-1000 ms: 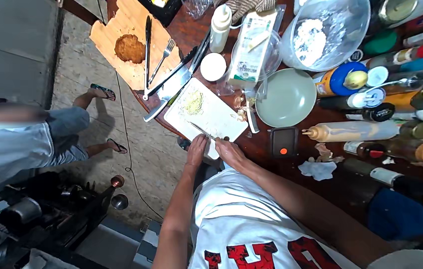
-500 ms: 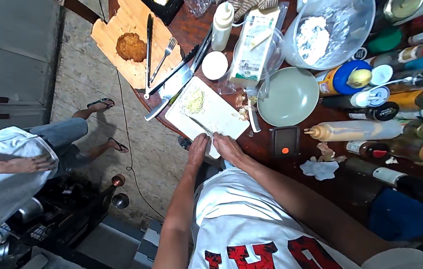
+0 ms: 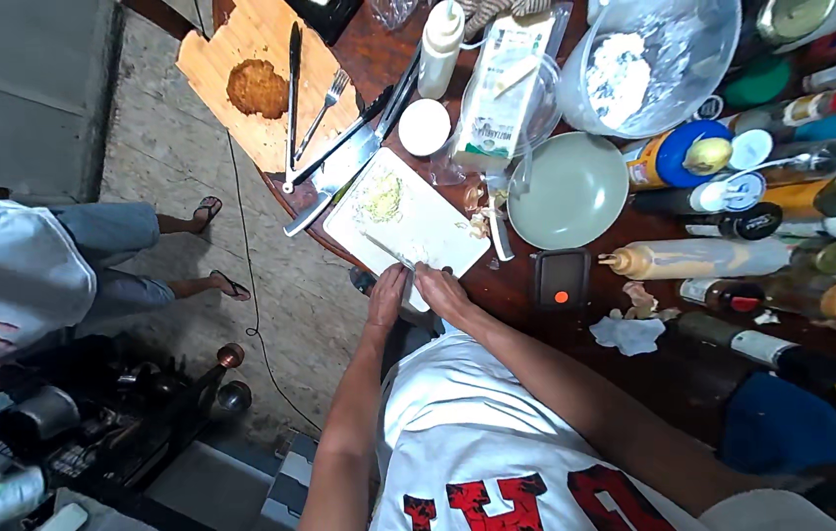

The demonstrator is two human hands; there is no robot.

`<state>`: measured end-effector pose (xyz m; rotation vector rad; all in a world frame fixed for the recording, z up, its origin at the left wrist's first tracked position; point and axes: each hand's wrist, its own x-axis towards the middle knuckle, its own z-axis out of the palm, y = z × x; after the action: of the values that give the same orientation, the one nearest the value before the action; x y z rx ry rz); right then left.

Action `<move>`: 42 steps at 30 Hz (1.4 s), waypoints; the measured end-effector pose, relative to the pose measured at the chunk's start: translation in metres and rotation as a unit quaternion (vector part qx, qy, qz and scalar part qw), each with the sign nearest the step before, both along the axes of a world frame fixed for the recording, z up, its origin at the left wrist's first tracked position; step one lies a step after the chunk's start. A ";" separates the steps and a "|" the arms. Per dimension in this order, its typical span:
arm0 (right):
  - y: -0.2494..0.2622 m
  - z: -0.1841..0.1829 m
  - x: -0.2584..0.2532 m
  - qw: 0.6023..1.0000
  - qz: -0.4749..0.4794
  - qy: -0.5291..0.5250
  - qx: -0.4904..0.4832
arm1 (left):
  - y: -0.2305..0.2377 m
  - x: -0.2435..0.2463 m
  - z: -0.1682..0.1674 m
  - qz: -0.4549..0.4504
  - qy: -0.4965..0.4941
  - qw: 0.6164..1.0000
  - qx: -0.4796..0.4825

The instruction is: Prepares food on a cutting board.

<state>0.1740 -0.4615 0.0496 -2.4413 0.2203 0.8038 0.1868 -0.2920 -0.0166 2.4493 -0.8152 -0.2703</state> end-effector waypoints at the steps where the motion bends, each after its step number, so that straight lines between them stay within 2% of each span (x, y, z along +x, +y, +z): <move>1: -0.007 -0.001 0.003 0.999 -0.017 0.003 0.027 | 0.000 0.001 0.000 -0.004 0.005 1.000 0.004; 3: -0.019 -0.001 0.006 0.997 -0.048 0.003 0.062 | -0.001 0.002 0.001 -0.013 0.015 1.000 0.012; 10: -0.024 0.004 -0.001 0.998 -0.059 -0.016 0.018 | -0.005 0.010 0.003 -0.054 0.002 0.998 0.029; 15: -0.019 0.008 -0.007 0.997 -0.075 -0.019 0.019 | -0.007 0.011 0.006 -0.034 0.015 0.999 0.027; 21: -0.015 0.010 -0.011 0.995 -0.091 -0.007 0.025 | 0.001 0.018 0.003 -0.100 -0.006 0.994 0.043; 29: -0.015 0.008 -0.020 0.998 -0.051 -0.025 0.023 | -0.001 0.013 0.001 -0.086 -0.011 0.995 0.044; 35: -0.009 0.022 -0.020 0.999 -0.030 0.027 -0.008 | -0.001 0.014 0.001 -0.085 -0.016 0.996 0.036; 42: -0.010 0.004 -0.004 0.999 -0.047 0.001 0.022 | -0.003 0.013 0.002 -0.079 -0.016 0.996 0.039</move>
<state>0.1698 -0.4714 0.0537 -2.3708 0.3121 0.7625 0.1993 -0.2950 -0.0142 2.4706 -1.0320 -0.3264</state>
